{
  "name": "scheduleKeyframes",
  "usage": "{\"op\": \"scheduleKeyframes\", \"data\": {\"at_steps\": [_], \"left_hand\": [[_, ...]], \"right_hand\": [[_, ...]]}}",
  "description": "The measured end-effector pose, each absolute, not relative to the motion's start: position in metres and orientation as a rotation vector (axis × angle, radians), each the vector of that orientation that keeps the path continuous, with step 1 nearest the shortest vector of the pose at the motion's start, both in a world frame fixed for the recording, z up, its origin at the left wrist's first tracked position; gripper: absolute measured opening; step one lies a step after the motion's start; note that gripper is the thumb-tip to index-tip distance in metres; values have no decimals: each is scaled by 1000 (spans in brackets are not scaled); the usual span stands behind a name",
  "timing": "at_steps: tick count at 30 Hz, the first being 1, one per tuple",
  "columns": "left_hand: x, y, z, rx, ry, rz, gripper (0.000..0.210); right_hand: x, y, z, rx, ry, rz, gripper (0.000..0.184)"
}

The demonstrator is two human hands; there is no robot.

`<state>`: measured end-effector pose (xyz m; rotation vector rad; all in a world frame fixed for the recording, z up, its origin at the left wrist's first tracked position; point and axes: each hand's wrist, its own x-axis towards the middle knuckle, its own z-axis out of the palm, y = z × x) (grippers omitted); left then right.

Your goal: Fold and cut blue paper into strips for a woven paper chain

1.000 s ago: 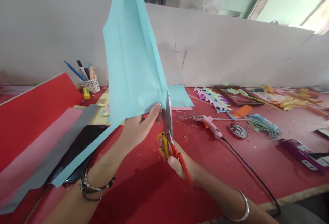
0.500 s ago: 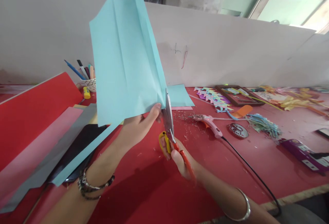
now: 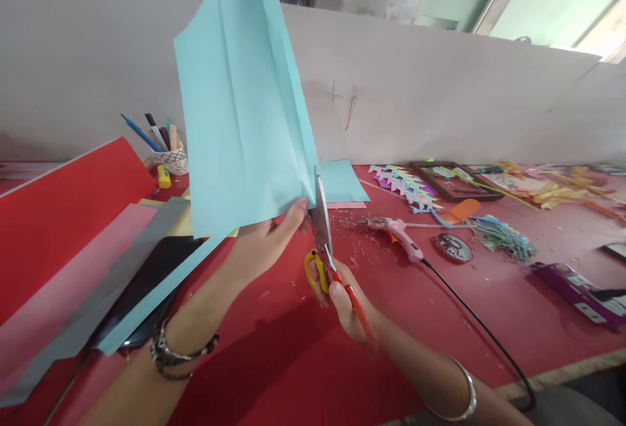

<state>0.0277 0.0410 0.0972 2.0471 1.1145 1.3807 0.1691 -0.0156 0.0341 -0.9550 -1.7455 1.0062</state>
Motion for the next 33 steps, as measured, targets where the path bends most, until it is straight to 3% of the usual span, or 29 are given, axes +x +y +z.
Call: {"op": "scheduleKeyframes", "data": {"at_steps": [33], "left_hand": [[31, 39, 87, 1998, 1116, 1447, 27]], "right_hand": [[162, -20, 33, -963, -1670, 887, 43]]}}
